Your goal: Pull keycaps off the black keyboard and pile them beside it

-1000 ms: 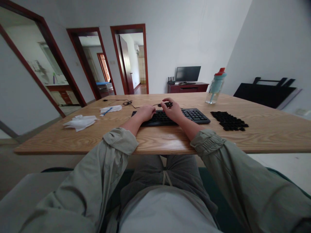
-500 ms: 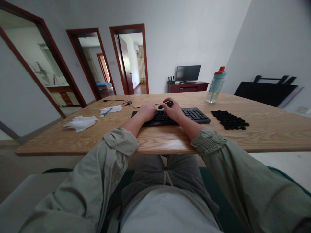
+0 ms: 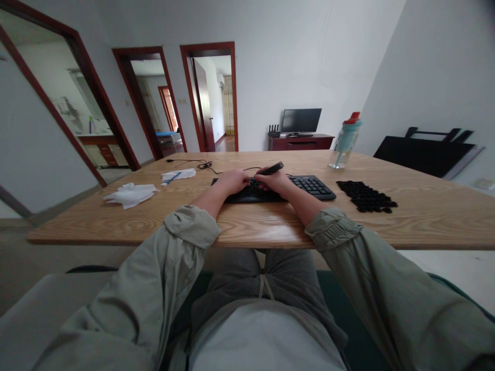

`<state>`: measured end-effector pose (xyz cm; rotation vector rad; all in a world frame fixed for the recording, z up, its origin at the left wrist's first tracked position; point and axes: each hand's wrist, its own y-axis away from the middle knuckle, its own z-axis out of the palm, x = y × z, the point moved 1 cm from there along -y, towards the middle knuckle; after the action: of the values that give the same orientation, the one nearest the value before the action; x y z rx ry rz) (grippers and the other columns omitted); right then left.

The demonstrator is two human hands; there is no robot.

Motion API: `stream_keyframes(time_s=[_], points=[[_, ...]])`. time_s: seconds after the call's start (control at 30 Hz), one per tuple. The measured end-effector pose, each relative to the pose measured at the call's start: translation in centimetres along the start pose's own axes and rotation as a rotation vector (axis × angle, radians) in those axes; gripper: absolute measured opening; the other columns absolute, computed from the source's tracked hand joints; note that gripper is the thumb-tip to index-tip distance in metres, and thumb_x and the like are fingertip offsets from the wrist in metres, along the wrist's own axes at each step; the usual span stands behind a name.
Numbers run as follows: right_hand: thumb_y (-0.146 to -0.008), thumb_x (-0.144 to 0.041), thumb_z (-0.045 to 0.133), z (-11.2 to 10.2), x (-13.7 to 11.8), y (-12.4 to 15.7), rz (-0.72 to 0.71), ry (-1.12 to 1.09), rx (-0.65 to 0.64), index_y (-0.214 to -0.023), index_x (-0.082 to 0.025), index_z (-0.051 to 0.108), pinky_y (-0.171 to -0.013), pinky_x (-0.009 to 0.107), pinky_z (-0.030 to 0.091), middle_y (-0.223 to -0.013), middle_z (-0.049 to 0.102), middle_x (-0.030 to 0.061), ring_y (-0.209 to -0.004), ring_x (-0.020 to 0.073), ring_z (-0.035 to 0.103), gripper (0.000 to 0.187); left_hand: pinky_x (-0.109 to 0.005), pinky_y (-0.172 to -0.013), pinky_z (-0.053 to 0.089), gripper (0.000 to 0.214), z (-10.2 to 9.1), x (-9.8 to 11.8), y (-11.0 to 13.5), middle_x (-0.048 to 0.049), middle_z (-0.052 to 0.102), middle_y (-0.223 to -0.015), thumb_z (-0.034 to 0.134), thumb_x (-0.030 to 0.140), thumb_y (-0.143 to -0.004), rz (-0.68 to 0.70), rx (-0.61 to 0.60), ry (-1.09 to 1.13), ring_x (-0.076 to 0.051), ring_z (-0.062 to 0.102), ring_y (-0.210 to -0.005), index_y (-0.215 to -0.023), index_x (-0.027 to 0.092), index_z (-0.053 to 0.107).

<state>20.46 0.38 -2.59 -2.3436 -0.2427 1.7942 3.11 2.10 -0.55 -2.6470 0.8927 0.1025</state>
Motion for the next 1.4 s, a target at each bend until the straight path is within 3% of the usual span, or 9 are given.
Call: stream_keyframes(time_s=[0.23, 0.33, 0.43, 0.6, 0.8, 1.03, 1.2, 1.4], points=[[-0.076, -0.017, 0.073, -0.1, 0.3, -0.6, 0.015, -0.046, -0.005, -0.099, -0.016, 0.065, -0.046, 0.016, 0.05, -0.078, 0.069, 0.0028, -0.059, 0.0098, 0.064, 0.025, -0.031, -0.075, 0.047, 0.031, -0.2, -0.1, 0.3, -0.0071, 0.072, -0.097, 0.052, 0.046, -0.086, -0.071, 0.028, 0.052, -0.024, 0.065, -0.092, -0.095, 0.026, 0.074], [-0.076, -0.016, 0.072, -0.2, 0.2, -1.0, 0.007, -0.055, -0.027, -0.098, -0.015, 0.064, -0.046, 0.016, 0.049, -0.074, 0.067, 0.0022, -0.059, 0.0101, 0.063, 0.023, -0.032, -0.081, 0.048, 0.031, -0.6, 0.0, 0.3, -0.0071, 0.072, -0.098, 0.055, 0.045, -0.084, -0.108, 0.154, 0.122, -0.023, 0.064, -0.093, -0.097, 0.023, 0.072], [-0.076, -0.015, 0.072, -0.4, 0.3, -1.4, -0.005, -0.034, -0.061, -0.098, -0.014, 0.063, -0.045, 0.017, 0.049, -0.071, 0.066, 0.0018, -0.058, 0.0109, 0.063, 0.024, -0.03, -0.087, 0.048, 0.034, -0.4, 0.1, -0.7, -0.0059, 0.071, -0.109, 0.056, 0.036, -0.084, -0.04, 0.264, 0.285, -0.02, 0.064, -0.098, -0.112, 0.022, 0.067], [-0.073, -0.015, 0.072, -1.2, 0.6, -1.7, -0.046, 0.1, -0.05, -0.094, -0.014, 0.066, -0.044, 0.019, 0.045, -0.067, 0.066, 0.0021, -0.054, 0.0112, 0.059, 0.021, -0.026, -0.082, 0.051, 0.039, 1.0, 0.4, -3.2, -0.0057, 0.073, -0.103, 0.052, 0.018, -0.082, 0.065, 0.089, 0.567, -0.015, 0.066, -0.089, -0.118, 0.018, 0.066], [-0.065, -0.013, 0.075, -0.9, 0.5, -2.1, -0.219, 0.197, -0.03, -0.087, -0.013, 0.066, -0.07, 0.027, 0.054, -0.08, 0.072, 0.0043, -0.073, 0.0161, 0.065, 0.023, -0.027, -0.078, 0.051, 0.044, 0.5, 0.3, -3.0, -0.0068, 0.074, -0.096, 0.054, 0.012, -0.078, 0.085, -0.006, 0.636, -0.015, 0.066, -0.082, -0.12, 0.015, 0.066], [-0.069, -0.012, 0.069, -0.8, 0.8, -2.9, -0.249, 0.329, -0.041, -0.09, -0.012, 0.068, -0.076, 0.028, 0.051, -0.088, 0.073, 0.0071, -0.082, 0.0184, 0.065, 0.021, -0.029, -0.075, 0.05, 0.031, 0.9, 0.1, -3.7, -0.0054, 0.074, -0.09, 0.055, 0.015, -0.076, 0.052, -0.001, 0.569, -0.017, 0.064, -0.08, -0.101, 0.014, 0.072], [-0.069, -0.016, 0.069, -0.8, 0.9, -2.9, -0.271, 0.477, 0.039, -0.093, -0.012, 0.067, -0.075, 0.028, 0.05, -0.091, 0.072, 0.0091, -0.083, 0.0196, 0.065, 0.025, -0.029, -0.076, 0.05, 0.027, 1.4, -0.2, -4.1, -0.0054, 0.073, -0.092, 0.056, 0.016, -0.076, 0.009, 0.012, 0.566, -0.017, 0.064, -0.08, -0.098, 0.014, 0.071], [-0.074, -0.025, 0.067, -0.7, 0.5, -2.6, -0.29, 0.327, 0.042, -0.112, -0.017, 0.06, -0.065, 0.026, 0.049, -0.083, 0.072, 0.0048, -0.073, 0.0181, 0.067, 0.04, -0.03, -0.075, 0.05, 0.022, 1.7, -0.7, -4.0, -0.0064, 0.072, -0.091, 0.058, 0.018, -0.075, -0.003, 0.045, 0.618, -0.018, 0.064, -0.081, -0.094, 0.014, 0.068]])
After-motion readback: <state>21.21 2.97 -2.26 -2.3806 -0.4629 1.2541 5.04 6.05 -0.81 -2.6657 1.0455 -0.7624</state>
